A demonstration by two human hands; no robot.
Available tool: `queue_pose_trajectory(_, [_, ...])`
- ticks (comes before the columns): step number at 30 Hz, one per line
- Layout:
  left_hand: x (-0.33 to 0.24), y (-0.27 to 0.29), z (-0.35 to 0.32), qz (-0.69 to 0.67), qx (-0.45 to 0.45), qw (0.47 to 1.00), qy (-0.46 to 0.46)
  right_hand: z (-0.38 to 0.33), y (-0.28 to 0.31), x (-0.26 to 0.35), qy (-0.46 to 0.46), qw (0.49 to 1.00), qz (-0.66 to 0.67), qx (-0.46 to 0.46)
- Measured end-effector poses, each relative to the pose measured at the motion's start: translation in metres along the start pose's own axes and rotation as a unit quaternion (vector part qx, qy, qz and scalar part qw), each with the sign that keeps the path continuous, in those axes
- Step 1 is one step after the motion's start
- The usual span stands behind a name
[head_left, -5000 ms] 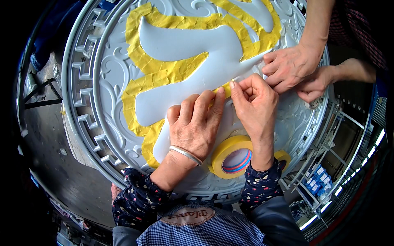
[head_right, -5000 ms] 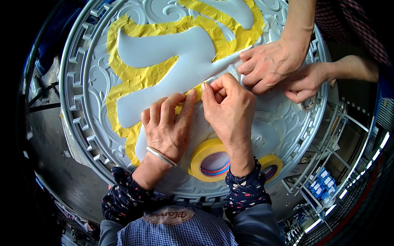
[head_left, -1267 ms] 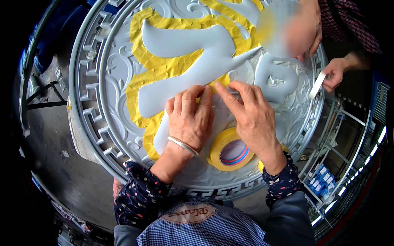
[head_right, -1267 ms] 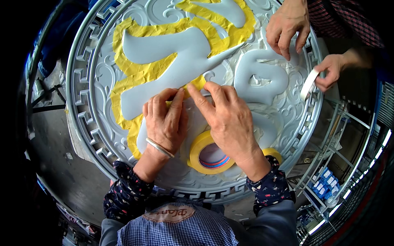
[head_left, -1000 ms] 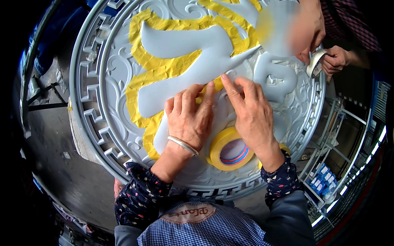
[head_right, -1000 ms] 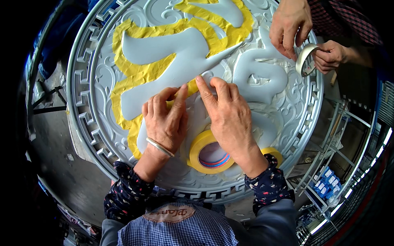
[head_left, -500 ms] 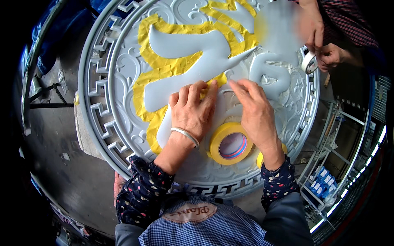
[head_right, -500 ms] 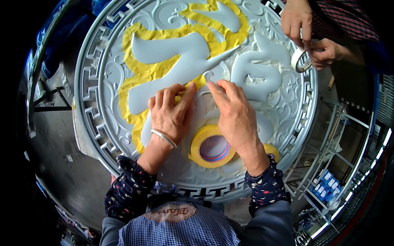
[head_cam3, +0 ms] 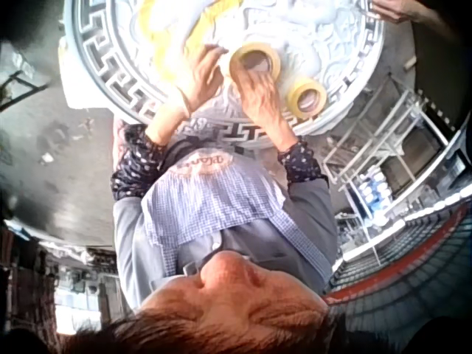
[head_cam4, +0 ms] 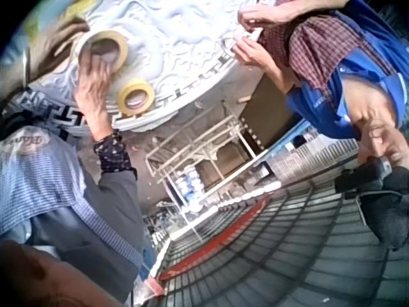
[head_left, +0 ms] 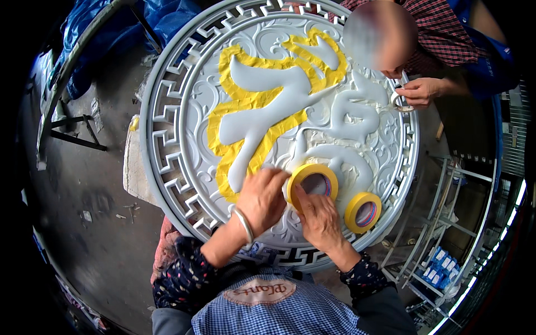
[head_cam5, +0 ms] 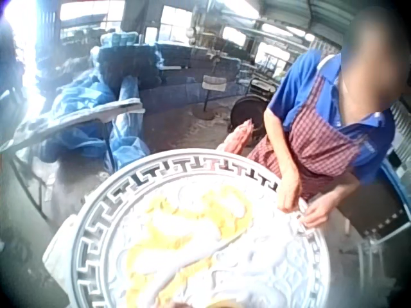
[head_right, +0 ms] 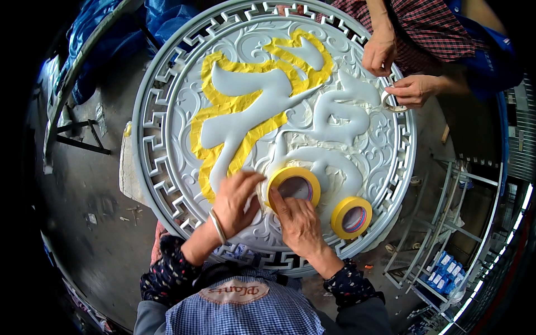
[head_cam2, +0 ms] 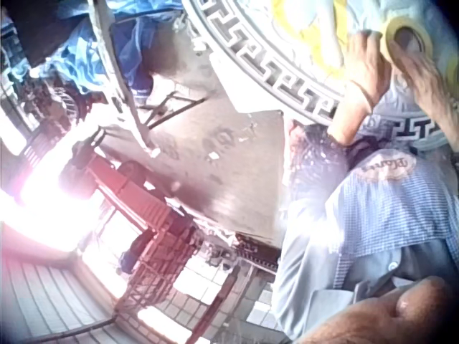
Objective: The person applies yellow masking tape along the edges of a raised decorative character on a large circular metal plate. They tear and smooth tape segments by hand to outline the design while another person works nearby.
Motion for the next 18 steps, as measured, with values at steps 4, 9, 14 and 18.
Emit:
queue_pose_trajectory(4, [-0.026, -0.009, -0.037, -0.074, -0.005, 0.996, 0.047, 0.001, 0.020, 0.014, 0.028, 0.998, 0.051, -0.019])
queue_pose_trajectory(9, [-0.042, 0.009, -0.042, -0.061, -0.061, 0.996, 0.017, 0.001, 0.044, 0.031, 0.067, 0.993, 0.091, -0.019])
queue_pose_trajectory(14, [-0.067, 0.037, -0.045, 0.025, -0.065, 0.996, -0.047, 0.010, 0.068, 0.038, 0.064, 0.988, 0.138, -0.023])
queue_pose_trajectory(18, [-0.079, 0.036, -0.049, 0.029, -0.106, 0.992, -0.055, 0.021, 0.078, 0.034, 0.007, 0.989, 0.140, -0.054])
Point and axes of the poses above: each hand's wrist, its own z-axis towards the middle knuckle, its own y-axis out of the back of the hand, x = y × z, the point moved 1 cm from there along z, towards the middle knuckle
